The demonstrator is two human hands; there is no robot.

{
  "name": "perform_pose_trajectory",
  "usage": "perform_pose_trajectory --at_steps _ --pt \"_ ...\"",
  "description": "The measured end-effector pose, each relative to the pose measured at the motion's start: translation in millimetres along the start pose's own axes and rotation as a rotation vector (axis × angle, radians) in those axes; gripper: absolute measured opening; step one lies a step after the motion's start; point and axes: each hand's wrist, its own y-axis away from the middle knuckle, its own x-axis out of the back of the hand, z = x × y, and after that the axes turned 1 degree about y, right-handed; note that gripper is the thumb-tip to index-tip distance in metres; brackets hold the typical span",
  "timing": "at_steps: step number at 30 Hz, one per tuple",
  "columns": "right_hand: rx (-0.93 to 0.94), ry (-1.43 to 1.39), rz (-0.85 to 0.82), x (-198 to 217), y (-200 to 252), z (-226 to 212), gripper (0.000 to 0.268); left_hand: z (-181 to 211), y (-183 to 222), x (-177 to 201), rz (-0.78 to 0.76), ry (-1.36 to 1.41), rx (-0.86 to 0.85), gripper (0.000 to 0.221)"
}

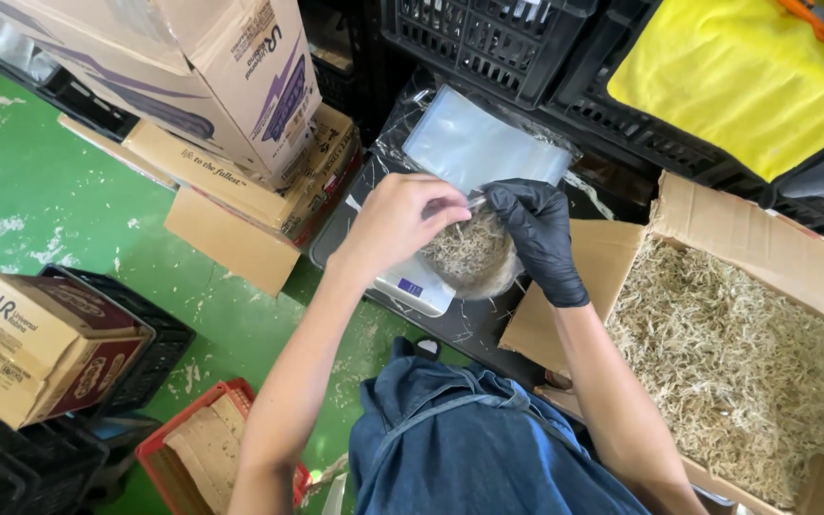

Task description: The person transfers dried shredded food from a large box into small plastic bags, weighs each bag on a digital scale, and organizes the bags on a table.

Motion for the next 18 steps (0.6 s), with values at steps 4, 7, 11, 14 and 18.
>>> perform_pose_trajectory --at_steps 4,7,11,14,18 --pt "-0.013 -0.006 -0.053 3 0 -11 0.017 -14 -4 -6 0.047 -0.071 -0.07 0.008" --pt "-0.039 -0.114 -0.087 5 1 0 0.017 -24 -2 -12 0.124 -0.017 -0.094 0.006" --pt "0.107 -0.024 0.008 -14 0 1 0.009 -22 -2 -3 0.074 -0.036 -0.063 0.005" --pt "0.179 0.087 -0.038 -20 -1 -4 0.007 -28 -3 -4 0.016 -0.167 -0.122 0.008" --pt "0.248 0.296 -0.164 -9 -3 7 0.012 -42 3 -18 0.155 -0.185 -0.218 0.014"
